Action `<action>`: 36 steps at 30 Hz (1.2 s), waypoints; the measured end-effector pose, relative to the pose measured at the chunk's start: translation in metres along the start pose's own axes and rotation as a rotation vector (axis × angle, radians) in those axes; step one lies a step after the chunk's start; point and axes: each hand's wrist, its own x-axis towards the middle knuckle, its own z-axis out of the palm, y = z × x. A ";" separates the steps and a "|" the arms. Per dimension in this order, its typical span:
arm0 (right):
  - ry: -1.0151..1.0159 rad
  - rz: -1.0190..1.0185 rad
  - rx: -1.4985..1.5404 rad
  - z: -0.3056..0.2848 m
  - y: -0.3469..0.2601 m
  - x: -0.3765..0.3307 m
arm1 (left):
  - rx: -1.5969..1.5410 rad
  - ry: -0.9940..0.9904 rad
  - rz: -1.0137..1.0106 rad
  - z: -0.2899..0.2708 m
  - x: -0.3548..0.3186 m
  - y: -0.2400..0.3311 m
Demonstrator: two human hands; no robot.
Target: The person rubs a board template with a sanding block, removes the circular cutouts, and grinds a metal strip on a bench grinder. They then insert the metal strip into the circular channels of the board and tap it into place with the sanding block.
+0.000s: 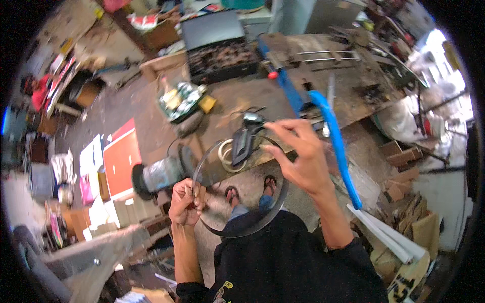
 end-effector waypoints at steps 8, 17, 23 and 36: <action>0.763 0.221 0.289 -0.126 -0.175 -0.046 | 0.277 -0.421 -0.262 0.075 0.106 -0.065; 0.737 0.629 -0.342 -0.106 -0.207 -0.190 | 0.700 -1.013 -0.574 0.167 0.092 -0.138; 0.441 0.981 -0.610 0.008 -0.227 -0.260 | 0.329 -1.075 -1.011 0.178 0.019 -0.175; 1.595 1.380 -0.904 0.070 -0.356 -0.344 | 0.613 -1.356 -1.380 0.170 -0.141 -0.282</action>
